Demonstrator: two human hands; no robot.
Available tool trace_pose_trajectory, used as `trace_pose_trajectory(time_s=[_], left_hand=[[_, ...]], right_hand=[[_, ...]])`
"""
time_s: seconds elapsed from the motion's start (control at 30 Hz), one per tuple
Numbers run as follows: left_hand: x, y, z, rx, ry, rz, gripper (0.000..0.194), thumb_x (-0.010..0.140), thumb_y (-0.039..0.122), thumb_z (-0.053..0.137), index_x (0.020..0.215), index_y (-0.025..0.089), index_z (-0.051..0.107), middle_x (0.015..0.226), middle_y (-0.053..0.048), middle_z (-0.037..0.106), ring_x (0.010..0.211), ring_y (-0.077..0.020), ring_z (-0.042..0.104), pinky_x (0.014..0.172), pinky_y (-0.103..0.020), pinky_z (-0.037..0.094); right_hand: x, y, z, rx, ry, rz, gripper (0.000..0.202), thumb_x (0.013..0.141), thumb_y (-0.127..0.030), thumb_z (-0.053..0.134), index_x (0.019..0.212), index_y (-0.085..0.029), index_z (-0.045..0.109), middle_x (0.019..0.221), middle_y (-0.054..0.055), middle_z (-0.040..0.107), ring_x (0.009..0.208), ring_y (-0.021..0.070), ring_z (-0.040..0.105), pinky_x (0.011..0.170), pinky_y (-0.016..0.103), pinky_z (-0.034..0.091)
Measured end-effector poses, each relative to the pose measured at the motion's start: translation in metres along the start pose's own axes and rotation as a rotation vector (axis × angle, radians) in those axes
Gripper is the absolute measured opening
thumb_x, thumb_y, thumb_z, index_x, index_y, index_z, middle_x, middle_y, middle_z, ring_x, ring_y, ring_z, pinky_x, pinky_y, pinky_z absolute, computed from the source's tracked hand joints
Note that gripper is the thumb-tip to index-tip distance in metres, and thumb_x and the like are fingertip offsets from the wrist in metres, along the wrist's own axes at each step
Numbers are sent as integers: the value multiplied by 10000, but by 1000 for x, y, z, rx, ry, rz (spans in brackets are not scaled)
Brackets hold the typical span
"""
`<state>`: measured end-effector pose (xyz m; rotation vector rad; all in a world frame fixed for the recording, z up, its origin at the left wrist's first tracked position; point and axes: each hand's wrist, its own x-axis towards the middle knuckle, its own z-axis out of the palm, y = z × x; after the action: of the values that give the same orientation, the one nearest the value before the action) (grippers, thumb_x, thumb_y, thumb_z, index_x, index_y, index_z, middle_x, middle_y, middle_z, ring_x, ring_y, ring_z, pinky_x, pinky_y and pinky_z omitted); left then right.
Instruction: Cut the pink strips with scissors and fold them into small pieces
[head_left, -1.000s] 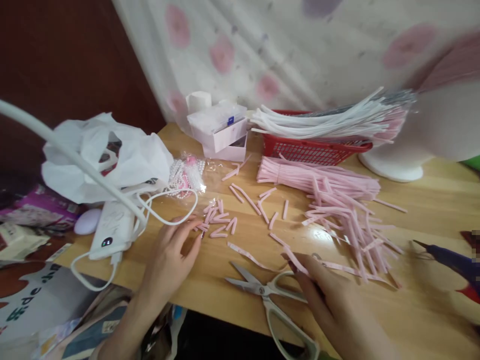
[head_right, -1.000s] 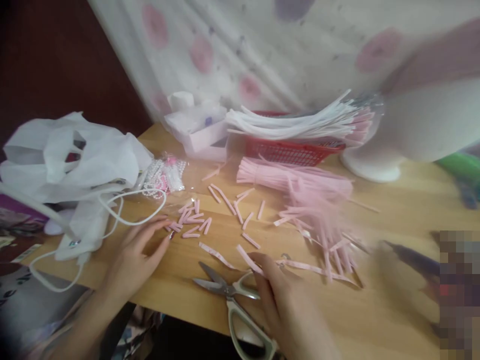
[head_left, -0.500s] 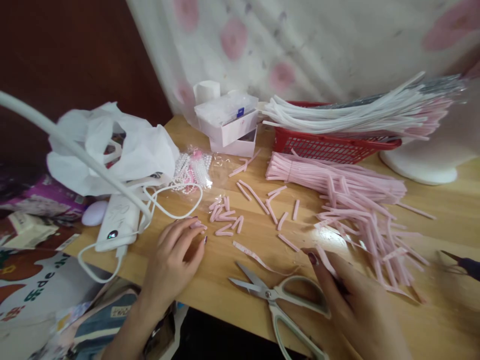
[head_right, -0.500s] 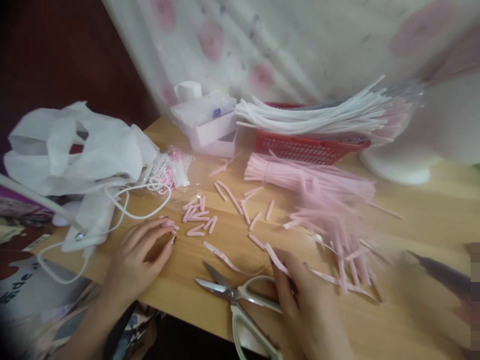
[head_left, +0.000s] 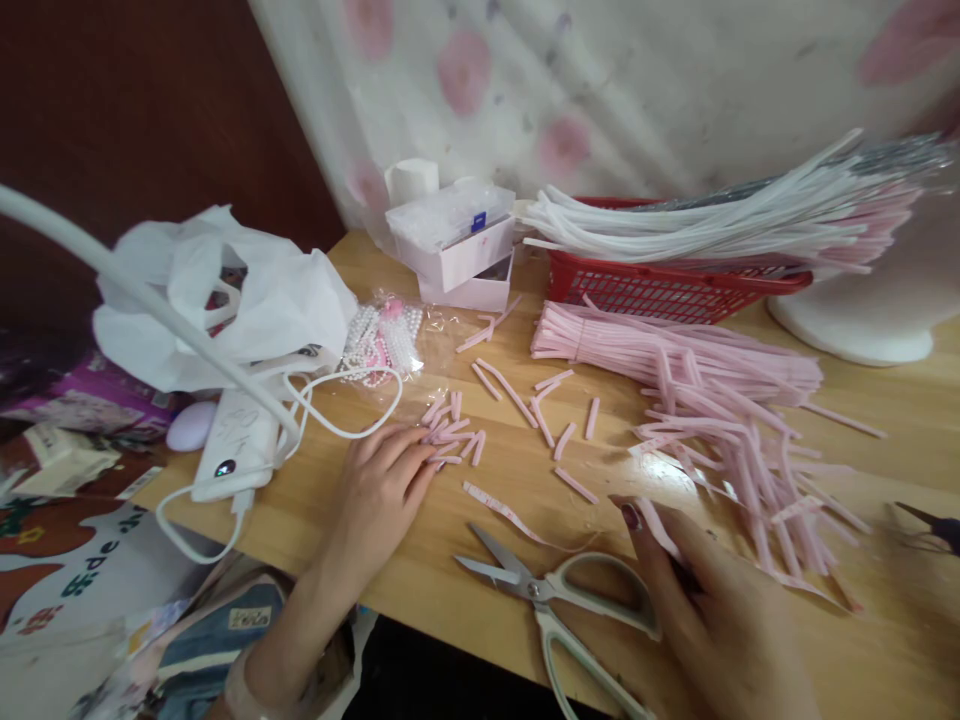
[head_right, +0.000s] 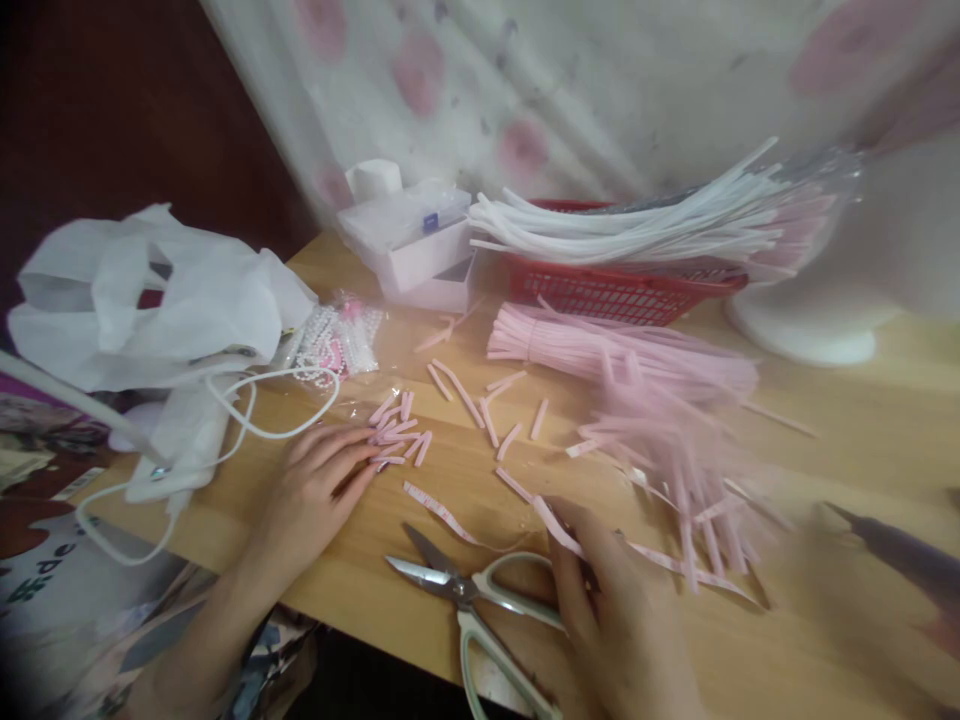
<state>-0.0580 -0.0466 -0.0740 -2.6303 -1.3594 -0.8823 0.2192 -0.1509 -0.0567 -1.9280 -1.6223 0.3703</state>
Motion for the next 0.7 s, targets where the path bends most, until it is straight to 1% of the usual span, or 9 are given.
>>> trace_pose_trajectory(time_s=[0.17, 0.33, 0.47, 0.57, 0.7], left_hand=[[-2, -2, -2, -17, 19, 0, 170, 932, 81, 555, 934, 169, 701, 951, -68, 771, 932, -236, 676, 890, -447, 546], [-4, -4, -5, -15, 21, 3, 160, 918, 67, 563, 898, 153, 697, 915, -74, 766, 881, -216, 686, 866, -405, 543], [-6, -6, -14, 3, 1, 6, 156, 917, 105, 567, 839, 171, 686, 869, -61, 762, 843, -221, 689, 853, -414, 539], [-9, -9, -21, 30, -20, 19, 161, 915, 124, 564, 816, 174, 680, 864, -60, 767, 849, -231, 699, 862, -433, 532], [-12, -12, -30, 76, -66, 0, 188, 913, 143, 544, 787, 185, 677, 882, -60, 772, 856, -246, 709, 869, -463, 520]], right_hand=[[1, 4, -1, 17, -29, -27, 237, 979, -366, 484, 1020, -228, 672, 825, 37, 761, 671, 208, 698, 578, 267, 498], [-1, 9, 0, 22, -38, -38, 223, 969, -356, 497, 1023, -235, 677, 772, 16, 749, 627, 192, 684, 566, 259, 503], [-2, 11, -1, 34, -45, -4, 218, 969, -346, 496, 1035, -240, 675, 798, 11, 756, 652, 191, 695, 578, 256, 513], [-2, 11, -2, 21, -47, -17, 212, 965, -344, 501, 1022, -237, 675, 794, 16, 758, 653, 197, 696, 574, 262, 513], [-1, 12, 0, 31, -52, -34, 223, 970, -349, 491, 1010, -226, 674, 763, 30, 749, 625, 199, 683, 566, 269, 509]])
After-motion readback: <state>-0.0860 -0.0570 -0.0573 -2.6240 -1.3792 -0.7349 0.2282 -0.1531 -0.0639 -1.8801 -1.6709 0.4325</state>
